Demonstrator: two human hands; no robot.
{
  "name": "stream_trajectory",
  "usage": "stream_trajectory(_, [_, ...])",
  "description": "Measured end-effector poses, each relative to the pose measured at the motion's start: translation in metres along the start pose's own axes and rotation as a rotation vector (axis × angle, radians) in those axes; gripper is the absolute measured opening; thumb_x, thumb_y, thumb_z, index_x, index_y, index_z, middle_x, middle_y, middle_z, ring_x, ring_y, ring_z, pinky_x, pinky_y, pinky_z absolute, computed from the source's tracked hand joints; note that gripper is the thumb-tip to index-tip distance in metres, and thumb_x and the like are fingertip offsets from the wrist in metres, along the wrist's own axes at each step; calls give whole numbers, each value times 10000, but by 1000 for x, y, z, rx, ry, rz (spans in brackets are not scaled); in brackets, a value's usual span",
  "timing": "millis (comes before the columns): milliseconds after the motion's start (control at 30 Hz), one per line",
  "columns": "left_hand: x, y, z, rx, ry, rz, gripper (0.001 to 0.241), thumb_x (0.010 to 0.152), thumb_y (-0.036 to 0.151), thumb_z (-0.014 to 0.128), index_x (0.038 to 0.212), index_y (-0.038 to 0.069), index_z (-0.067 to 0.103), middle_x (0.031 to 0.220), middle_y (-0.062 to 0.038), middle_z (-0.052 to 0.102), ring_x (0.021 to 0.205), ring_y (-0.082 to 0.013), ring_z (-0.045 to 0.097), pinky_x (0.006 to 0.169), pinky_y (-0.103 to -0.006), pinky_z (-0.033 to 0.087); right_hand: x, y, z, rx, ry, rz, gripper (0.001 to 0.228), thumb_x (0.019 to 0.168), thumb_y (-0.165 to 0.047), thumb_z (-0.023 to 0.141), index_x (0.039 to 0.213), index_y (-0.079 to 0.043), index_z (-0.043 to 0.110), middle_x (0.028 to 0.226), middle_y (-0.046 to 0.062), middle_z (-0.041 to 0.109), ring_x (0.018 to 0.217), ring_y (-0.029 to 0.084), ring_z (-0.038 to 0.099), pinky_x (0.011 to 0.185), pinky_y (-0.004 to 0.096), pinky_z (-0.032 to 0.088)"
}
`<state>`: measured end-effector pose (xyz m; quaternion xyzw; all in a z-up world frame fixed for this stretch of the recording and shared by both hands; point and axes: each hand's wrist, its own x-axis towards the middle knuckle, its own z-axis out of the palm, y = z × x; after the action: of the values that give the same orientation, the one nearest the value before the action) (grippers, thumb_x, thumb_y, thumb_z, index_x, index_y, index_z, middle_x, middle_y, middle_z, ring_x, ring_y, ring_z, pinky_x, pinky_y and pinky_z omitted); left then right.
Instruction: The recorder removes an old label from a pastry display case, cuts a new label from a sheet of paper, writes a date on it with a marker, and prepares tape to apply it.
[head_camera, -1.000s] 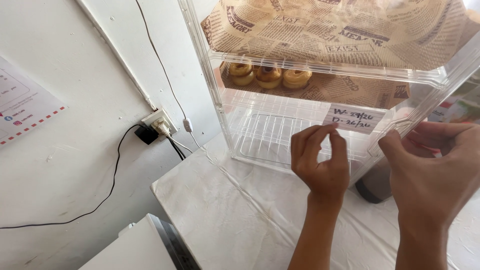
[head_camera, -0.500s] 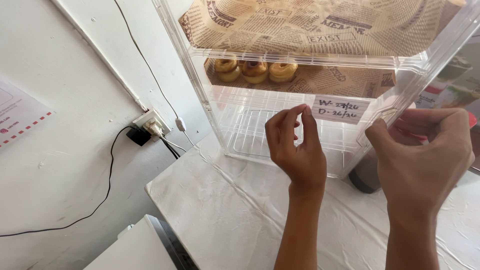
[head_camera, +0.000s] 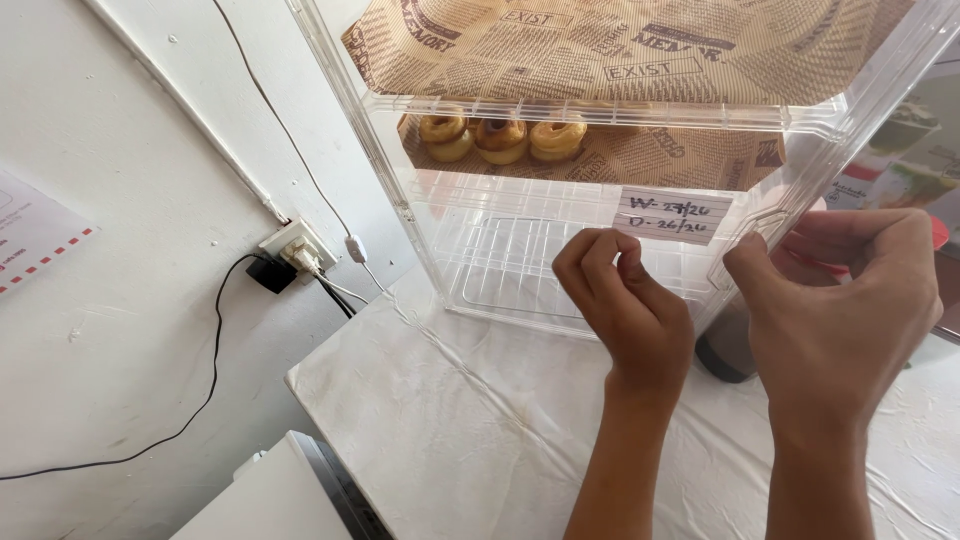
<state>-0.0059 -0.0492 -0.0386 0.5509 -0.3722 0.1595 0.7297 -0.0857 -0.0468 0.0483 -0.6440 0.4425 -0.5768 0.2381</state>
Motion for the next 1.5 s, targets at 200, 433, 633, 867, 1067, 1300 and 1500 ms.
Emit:
stream_trajectory(200, [5, -8, -2, 110, 75, 45, 239, 1122, 57, 511, 1351, -6, 485, 1402, -155, 499, 1253, -254, 511, 885, -324, 458, -3, 19, -1, -7, -24, -52, 354, 905, -43, 856, 1045, 44, 543, 1066, 110, 655, 1004, 167, 697, 900, 271, 612])
stream_trajectory(433, [10, -15, -10, 101, 85, -27, 320, 1092, 31, 610, 1411, 26, 585, 1357, -124, 526, 1107, -158, 559, 811, -273, 463, -3, 17, -1, -3, -17, -46, 378, 889, -37, 846, 1091, 27, 533, 1106, 105, 640, 997, 158, 691, 890, 263, 616])
stream_trajectory(633, [14, -20, -15, 64, 93, 24, 252, 983, 0, 769, 1226, 65, 751, 1277, -39, 643, 950, -123, 611, 696, -228, 514, -4, 14, 0, 13, -23, -50, 387, 927, -60, 869, 1098, 32, 534, 1102, 108, 642, 995, 154, 687, 887, 261, 611])
stream_trajectory(867, [17, -20, -16, 51, 99, 33, 278, 975, 13, 783, 1233, 106, 742, 1282, -30, 613, 940, -104, 598, 752, -223, 552, -4, 13, -1, 25, -27, -42, 380, 913, -45, 855, 1094, 28, 529, 1116, 105, 630, 986, 142, 680, 886, 258, 609])
stream_trajectory(1067, [17, -23, -20, 41, 105, 36, 258, 971, 19, 793, 1196, 141, 760, 1257, -17, 612, 913, -104, 581, 743, -230, 524, -7, 20, 0, 37, -30, -44, 379, 933, -32, 857, 1107, 43, 529, 1099, 108, 639, 966, 145, 678, 896, 259, 594])
stream_trajectory(1300, [20, -28, -25, 55, 73, 78, 169, 1008, 45, 779, 1140, 150, 770, 1204, 12, 595, 912, -91, 590, 715, -214, 502, -8, 12, 3, 65, -37, -43, 367, 939, -14, 830, 1141, 42, 528, 1130, 97, 613, 1061, 138, 666, 930, 246, 591])
stream_trajectory(1500, [24, -25, -23, -87, 79, -38, 182, 963, 60, 790, 1135, 111, 757, 1203, 1, 628, 915, -86, 631, 685, -210, 518, -8, 18, 2, 68, -36, 17, 361, 935, -20, 816, 1146, 29, 527, 1156, 91, 629, 1026, 134, 664, 935, 237, 567])
